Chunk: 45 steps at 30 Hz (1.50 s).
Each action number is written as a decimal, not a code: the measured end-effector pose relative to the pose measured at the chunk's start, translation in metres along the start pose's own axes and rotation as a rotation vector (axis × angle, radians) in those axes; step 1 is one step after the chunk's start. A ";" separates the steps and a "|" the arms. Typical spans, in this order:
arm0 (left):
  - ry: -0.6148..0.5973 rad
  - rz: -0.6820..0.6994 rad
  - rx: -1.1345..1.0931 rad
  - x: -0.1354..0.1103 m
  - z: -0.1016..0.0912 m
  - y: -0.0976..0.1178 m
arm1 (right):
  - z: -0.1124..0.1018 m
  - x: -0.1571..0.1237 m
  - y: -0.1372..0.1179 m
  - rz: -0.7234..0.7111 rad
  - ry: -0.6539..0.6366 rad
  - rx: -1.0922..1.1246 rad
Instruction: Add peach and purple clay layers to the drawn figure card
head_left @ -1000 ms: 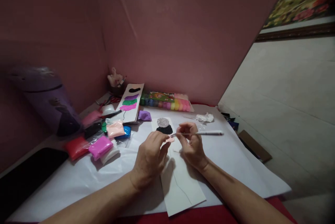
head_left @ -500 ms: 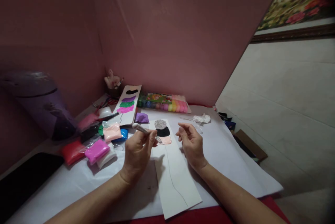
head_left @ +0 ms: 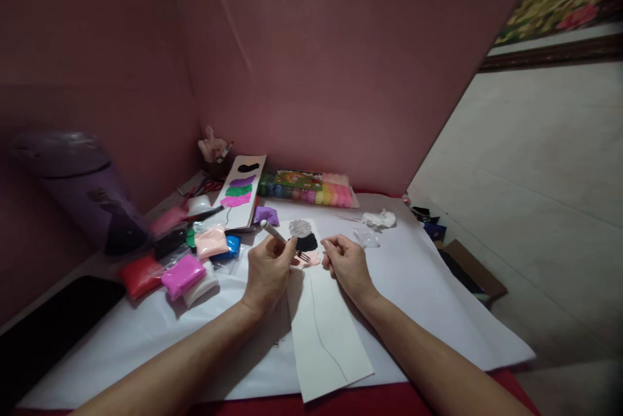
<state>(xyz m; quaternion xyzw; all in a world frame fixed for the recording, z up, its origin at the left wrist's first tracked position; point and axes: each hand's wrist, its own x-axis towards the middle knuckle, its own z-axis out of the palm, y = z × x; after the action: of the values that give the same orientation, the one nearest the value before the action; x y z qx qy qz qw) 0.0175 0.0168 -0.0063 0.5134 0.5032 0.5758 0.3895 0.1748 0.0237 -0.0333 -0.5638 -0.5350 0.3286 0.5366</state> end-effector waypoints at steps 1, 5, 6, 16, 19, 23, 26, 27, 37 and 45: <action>-0.006 -0.006 0.011 0.000 0.001 -0.001 | 0.000 0.000 0.000 -0.007 -0.001 -0.008; -0.007 -0.007 0.042 0.001 0.002 -0.001 | 0.000 0.001 0.001 -0.021 0.001 -0.032; -0.003 0.002 0.054 0.000 0.002 -0.001 | 0.000 0.001 0.001 -0.022 -0.001 -0.037; -0.025 -0.027 0.089 0.006 0.000 -0.007 | -0.002 -0.003 -0.003 -0.044 -0.048 -0.155; -0.030 -0.042 0.070 0.005 -0.001 -0.006 | -0.003 -0.005 -0.007 -0.069 -0.070 -0.260; -0.040 -0.067 0.058 0.004 -0.002 -0.004 | -0.003 -0.007 -0.014 -0.201 -0.098 -0.507; -0.043 -0.065 0.067 0.005 -0.004 -0.004 | -0.002 -0.009 -0.017 -0.240 -0.135 -0.597; -0.042 -0.066 0.070 0.005 -0.005 -0.004 | -0.002 -0.010 -0.017 -0.238 -0.145 -0.609; 0.030 0.018 0.107 0.011 -0.013 -0.010 | -0.001 -0.011 -0.016 -0.243 -0.145 -0.647; 0.078 0.160 0.228 0.011 -0.018 -0.006 | 0.000 -0.011 -0.015 -0.263 -0.133 -0.654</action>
<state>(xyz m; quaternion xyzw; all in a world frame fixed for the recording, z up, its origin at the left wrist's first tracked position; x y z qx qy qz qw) -0.0022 0.0256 -0.0092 0.5700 0.5377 0.5636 0.2616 0.1682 0.0107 -0.0214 -0.6092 -0.7137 0.1043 0.3296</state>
